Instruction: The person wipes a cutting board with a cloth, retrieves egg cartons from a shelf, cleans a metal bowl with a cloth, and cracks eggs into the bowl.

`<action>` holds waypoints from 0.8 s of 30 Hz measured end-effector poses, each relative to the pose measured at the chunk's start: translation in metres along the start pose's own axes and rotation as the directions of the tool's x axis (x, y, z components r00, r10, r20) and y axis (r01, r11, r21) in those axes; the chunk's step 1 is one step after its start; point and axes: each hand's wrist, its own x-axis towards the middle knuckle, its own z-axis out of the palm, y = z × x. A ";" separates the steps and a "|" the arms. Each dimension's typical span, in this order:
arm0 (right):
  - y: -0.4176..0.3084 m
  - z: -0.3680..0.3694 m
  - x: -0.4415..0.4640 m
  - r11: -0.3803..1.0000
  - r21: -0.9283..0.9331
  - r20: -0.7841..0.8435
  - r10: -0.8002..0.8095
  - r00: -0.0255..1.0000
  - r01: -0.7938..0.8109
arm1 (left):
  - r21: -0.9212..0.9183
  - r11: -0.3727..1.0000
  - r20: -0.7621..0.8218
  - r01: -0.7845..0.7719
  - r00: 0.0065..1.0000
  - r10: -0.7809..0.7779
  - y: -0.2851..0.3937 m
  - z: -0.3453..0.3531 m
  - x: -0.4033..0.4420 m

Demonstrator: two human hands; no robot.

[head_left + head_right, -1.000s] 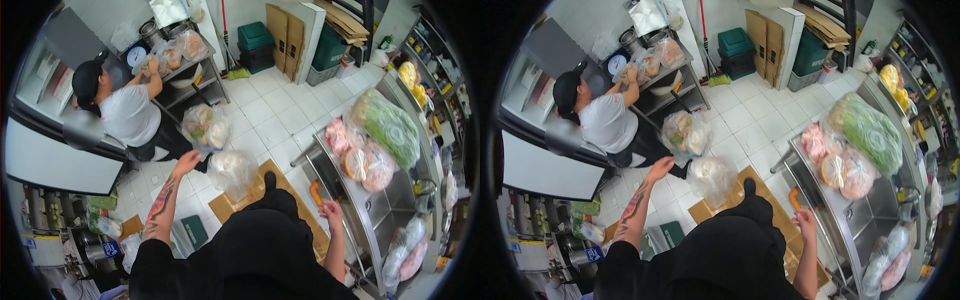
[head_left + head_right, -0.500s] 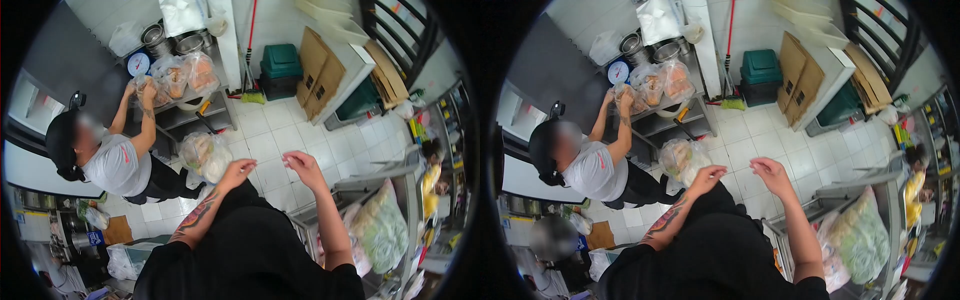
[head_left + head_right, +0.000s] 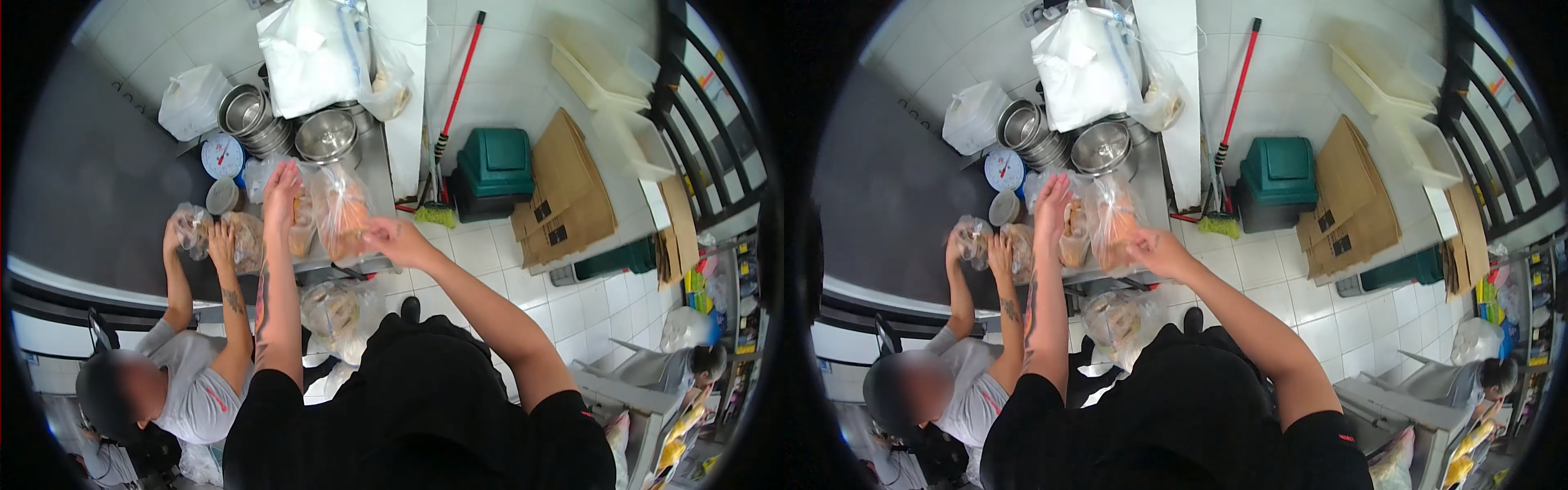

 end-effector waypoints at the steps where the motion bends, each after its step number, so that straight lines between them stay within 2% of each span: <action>1: 0.003 -0.006 0.037 0.999 -0.017 -0.009 -0.031 0.999 0.031 | 0.043 0.999 -0.093 0.025 0.995 -0.021 -0.018 -0.009 0.037; 2: 0.008 -0.011 0.073 1.000 -0.014 -0.001 -0.028 1.000 0.028 | 0.084 0.995 -0.183 0.055 0.982 -0.039 -0.038 -0.020 0.070; 3: 0.016 -0.016 0.108 0.995 0.056 -0.007 0.082 0.997 -0.081 | 0.085 0.995 -0.190 0.057 0.981 -0.040 -0.059 -0.034 0.099; 4: 0.026 -0.020 0.143 0.974 0.125 -0.004 0.189 0.982 -0.187 | 0.160 0.976 -0.262 0.151 0.959 -0.106 -0.080 -0.049 0.126; 5: 0.047 -0.020 0.179 0.974 0.128 0.004 0.188 0.982 -0.187 | 0.227 0.942 -0.338 0.248 0.927 -0.163 -0.091 -0.056 0.146; 6: 0.075 -0.020 0.216 0.983 0.066 -0.075 0.175 0.982 -0.170 | 0.227 0.942 -0.347 0.247 0.924 -0.159 -0.094 -0.056 0.156; 7: 0.091 -0.022 0.245 0.987 0.000 -0.148 0.156 0.977 -0.158 | 0.282 0.921 -0.249 0.267 0.948 -0.198 -0.098 -0.058 0.159; 8: 0.092 -0.026 0.267 0.988 -0.004 -0.127 0.154 0.980 -0.155 | 0.334 0.900 -0.158 0.282 0.958 -0.241 -0.103 -0.059 0.163; 10: 0.100 -0.030 0.305 0.945 -0.264 -0.244 0.126 0.961 -0.191 | 0.367 0.887 -0.193 0.281 0.956 -0.222 -0.103 -0.045 0.164; 11: 0.110 -0.028 0.322 0.927 -0.348 -0.331 0.020 0.943 -0.142 | 0.395 0.887 -0.199 0.238 0.965 -0.170 -0.102 -0.037 0.160; 12: 0.113 -0.030 0.333 0.929 -0.347 -0.294 0.024 0.956 -0.130 | 0.426 0.882 -0.207 0.201 0.971 -0.121 -0.101 -0.034 0.154; 13: 0.114 -0.035 0.339 0.957 -0.126 -0.187 0.237 0.953 -0.263 | 0.420 0.881 -0.247 0.218 0.962 -0.120 -0.104 -0.035 0.148; 14: 0.113 -0.039 0.345 0.906 0.076 -0.036 0.420 0.907 -0.417 | 0.452 0.876 -0.241 0.170 0.968 -0.063 -0.105 -0.035 0.143; 15: 0.121 -0.038 0.349 0.862 0.176 0.033 0.477 0.878 -0.475 | 0.485 0.866 -0.225 0.118 0.974 -0.007 -0.105 -0.032 0.143; 16: 0.135 -0.033 0.354 0.854 0.255 0.074 0.450 0.890 -0.453 | 0.483 0.866 -0.246 0.129 0.969 -0.008 -0.106 -0.030 0.141; 18: 0.151 -0.032 0.354 0.761 0.353 0.240 0.488 0.839 -0.544 | 0.299 0.935 -0.314 0.193 0.945 -0.095 -0.103 -0.026 0.134; 19: 0.155 -0.029 0.353 0.763 0.378 0.227 0.474 0.851 -0.525 | 0.295 0.935 -0.334 0.198 0.938 -0.094 -0.101 -0.021 0.132; 21: 0.160 -0.029 0.359 0.828 0.420 0.175 0.327 0.929 -0.371 | 0.264 0.944 -0.367 0.199 0.926 -0.093 -0.105 -0.016 0.129; 22: 0.177 -0.021 0.366 0.824 0.423 0.196 0.324 0.926 -0.377 | 0.236 0.952 -0.386 0.195 0.918 -0.092 -0.103 -0.014 0.129; 23: 0.192 -0.010 0.371 0.833 0.478 0.108 0.259 0.960 -0.279 | 0.231 0.947 -0.437 0.222 0.894 -0.103 -0.104 -0.010 0.129; 24: 0.178 -0.019 0.369 0.771 0.539 0.136 0.317 0.938 -0.339 | 0.237 0.945 -0.455 0.226 0.885 -0.097 -0.101 -0.004 0.128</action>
